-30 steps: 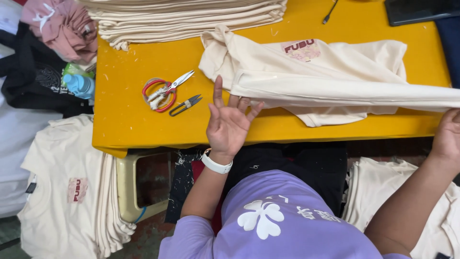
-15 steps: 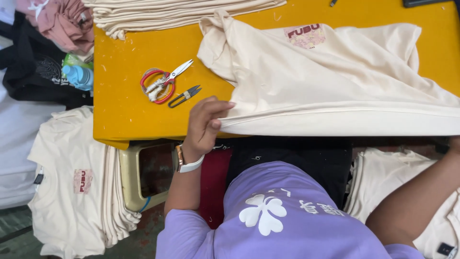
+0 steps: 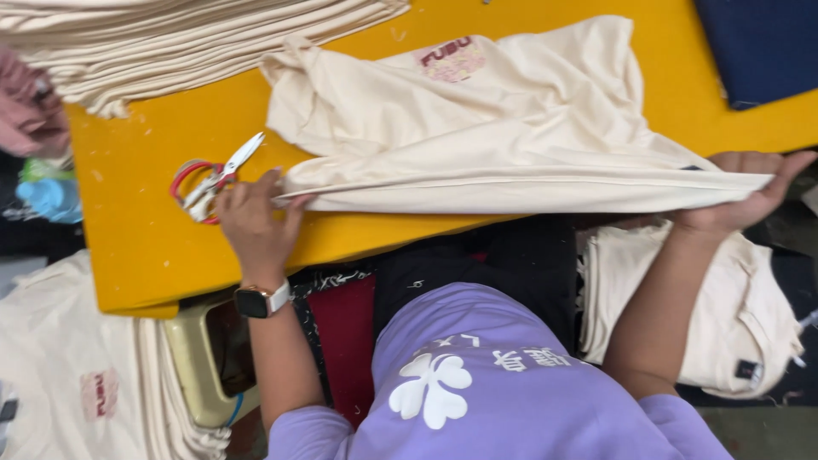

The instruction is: Trimming loose threads from t-shirts with scissors and folding them for packaging.

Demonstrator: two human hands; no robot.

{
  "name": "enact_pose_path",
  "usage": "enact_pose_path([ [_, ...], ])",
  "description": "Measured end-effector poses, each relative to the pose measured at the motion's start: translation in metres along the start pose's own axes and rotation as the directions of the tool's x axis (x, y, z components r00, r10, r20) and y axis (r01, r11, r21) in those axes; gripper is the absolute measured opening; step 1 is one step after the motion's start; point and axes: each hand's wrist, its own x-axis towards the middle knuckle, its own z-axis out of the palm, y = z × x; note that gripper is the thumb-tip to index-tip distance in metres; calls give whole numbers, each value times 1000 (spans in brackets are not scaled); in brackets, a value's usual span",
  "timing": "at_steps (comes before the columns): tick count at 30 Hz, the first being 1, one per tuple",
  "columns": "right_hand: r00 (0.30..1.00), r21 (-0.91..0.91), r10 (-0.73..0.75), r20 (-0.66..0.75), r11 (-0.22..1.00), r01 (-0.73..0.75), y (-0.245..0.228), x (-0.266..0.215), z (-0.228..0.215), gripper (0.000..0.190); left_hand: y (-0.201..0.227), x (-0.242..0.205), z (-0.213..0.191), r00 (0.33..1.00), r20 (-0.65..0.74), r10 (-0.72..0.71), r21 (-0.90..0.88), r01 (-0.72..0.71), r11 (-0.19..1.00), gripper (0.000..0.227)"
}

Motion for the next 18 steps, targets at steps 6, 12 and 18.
enact_pose_path([
  [6,999,-10,-3,40,1000,3,6,-19,11,52,-21,-12,14,997,23,-77,115,74,991,40],
  [12,992,-99,72,103,993,-62,-11,-26,2,59,-30,-15,20,979,-17,-203,-120,200,972,32],
  [18,884,-547,466,-37,731,-409,-81,-19,-32,23,-51,57,19,791,198,-580,-980,164,-111,19],
])
